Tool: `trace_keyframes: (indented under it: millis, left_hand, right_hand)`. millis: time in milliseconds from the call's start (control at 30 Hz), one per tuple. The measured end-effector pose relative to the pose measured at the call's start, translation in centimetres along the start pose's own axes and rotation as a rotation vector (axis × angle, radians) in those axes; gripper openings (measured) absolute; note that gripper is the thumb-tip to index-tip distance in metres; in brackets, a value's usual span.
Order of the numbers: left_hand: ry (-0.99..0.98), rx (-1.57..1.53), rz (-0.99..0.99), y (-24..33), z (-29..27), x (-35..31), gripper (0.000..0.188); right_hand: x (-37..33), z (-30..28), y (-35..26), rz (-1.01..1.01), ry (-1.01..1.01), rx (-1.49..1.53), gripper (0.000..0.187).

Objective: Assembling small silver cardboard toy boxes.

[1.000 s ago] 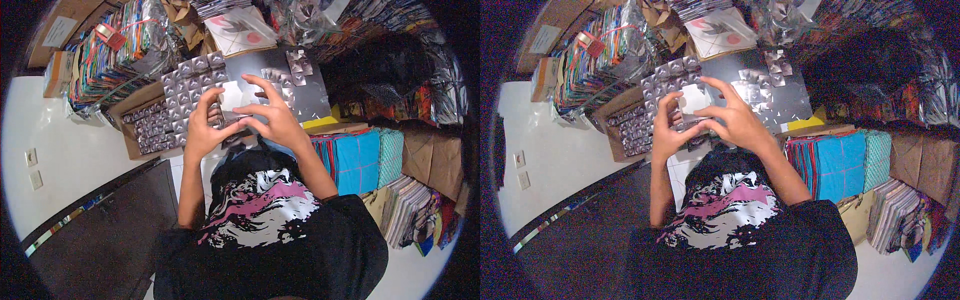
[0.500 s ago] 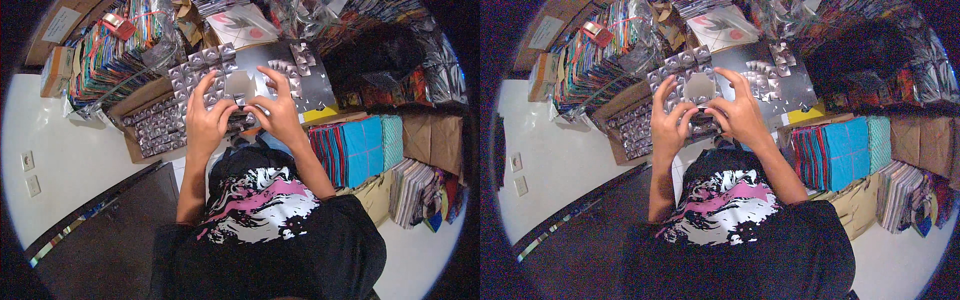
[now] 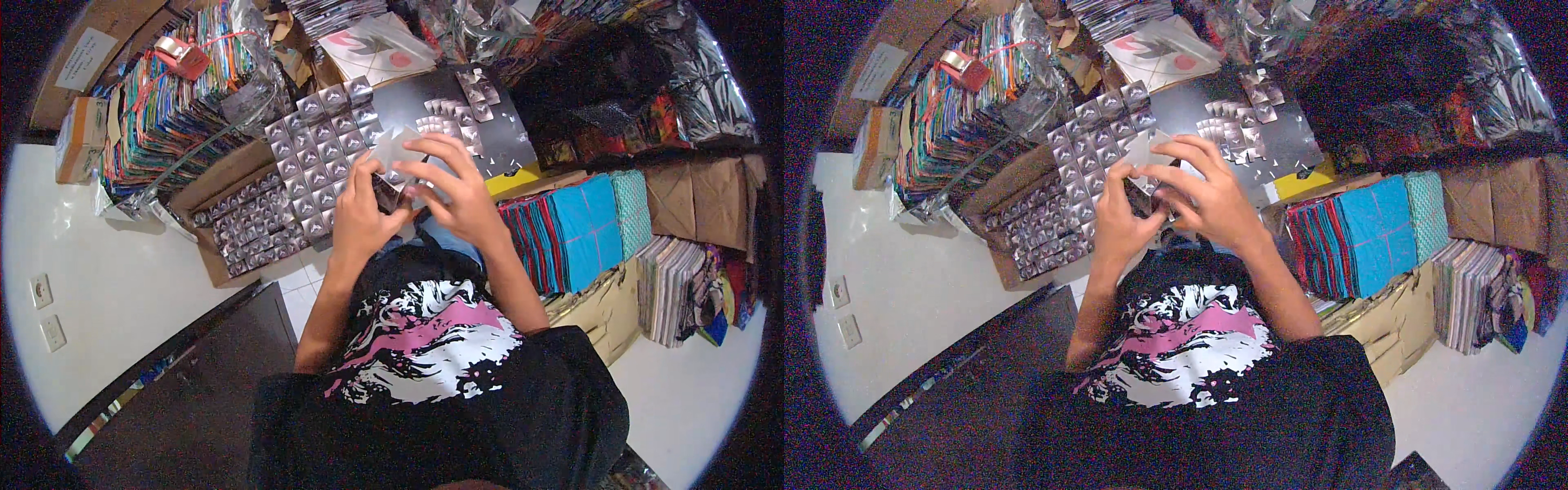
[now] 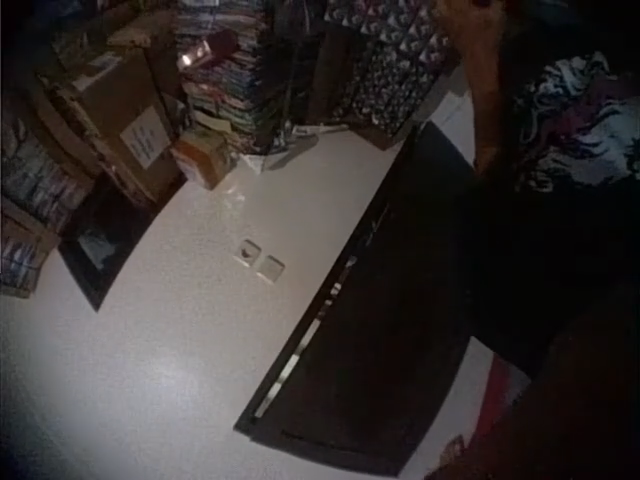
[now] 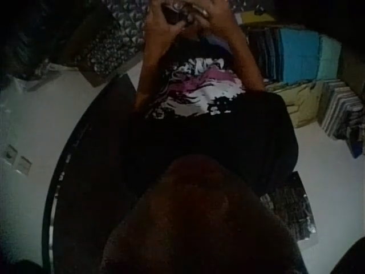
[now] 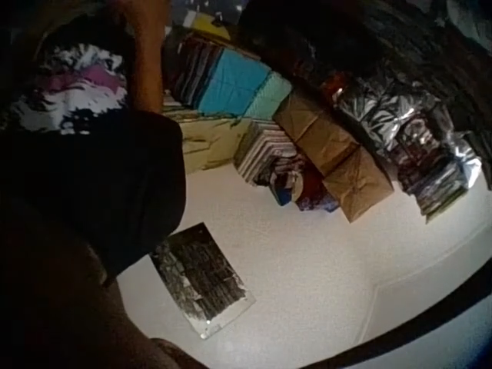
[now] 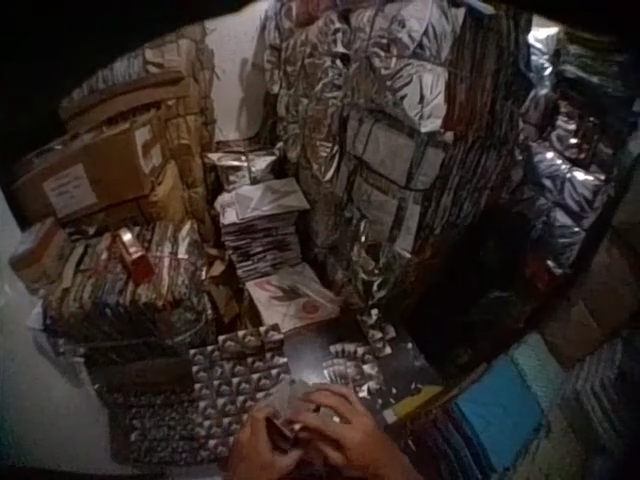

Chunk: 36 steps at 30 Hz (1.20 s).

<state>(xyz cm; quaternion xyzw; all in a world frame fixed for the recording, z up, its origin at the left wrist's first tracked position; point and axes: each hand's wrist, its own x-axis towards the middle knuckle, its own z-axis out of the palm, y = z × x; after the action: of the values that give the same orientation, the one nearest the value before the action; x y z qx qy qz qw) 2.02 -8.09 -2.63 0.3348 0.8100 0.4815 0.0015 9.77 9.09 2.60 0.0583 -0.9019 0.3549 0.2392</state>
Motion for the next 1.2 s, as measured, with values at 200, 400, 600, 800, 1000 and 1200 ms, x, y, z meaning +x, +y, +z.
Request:
trace_keyframes:
  millis: [200, 400, 600, 800, 1000, 1200]
  left_hand:
    - [-0.055, 0.022, 0.144, 0.7, -0.7, 1.4, 0.06]
    - [-0.147, 0.041, 0.126, 1.6, 0.9, 3.0, 0.061]
    - [-0.217, 0.019, 0.105, 2.3, 3.1, 5.2, 0.056]
    - [-0.211, -0.039, -0.007, 4.3, 6.6, 7.3, 0.058]
    - [-0.214, -0.033, 0.054, 5.6, 10.9, 9.2, 0.058]
    - [-0.108, 0.027, 0.009, 6.7, 14.6, 10.4, 0.057]
  right_hand:
    - [0.1, -1.6, 0.9, 0.032, 0.081, -0.038, 0.035]
    - [-0.2, -3.0, 3.1, 0.088, 0.173, -0.005, 0.027]
    - [-0.3, -6.7, 7.2, 0.034, -0.085, -0.025, 0.022]
    - [0.5, -10.1, 11.3, -0.025, -0.179, 0.009, 0.021]
    - [1.4, -13.3, 14.6, 0.08, -0.286, 0.067, 0.024]
    - [1.3, -14.7, 19.0, 0.017, -0.407, 0.076, 0.026]
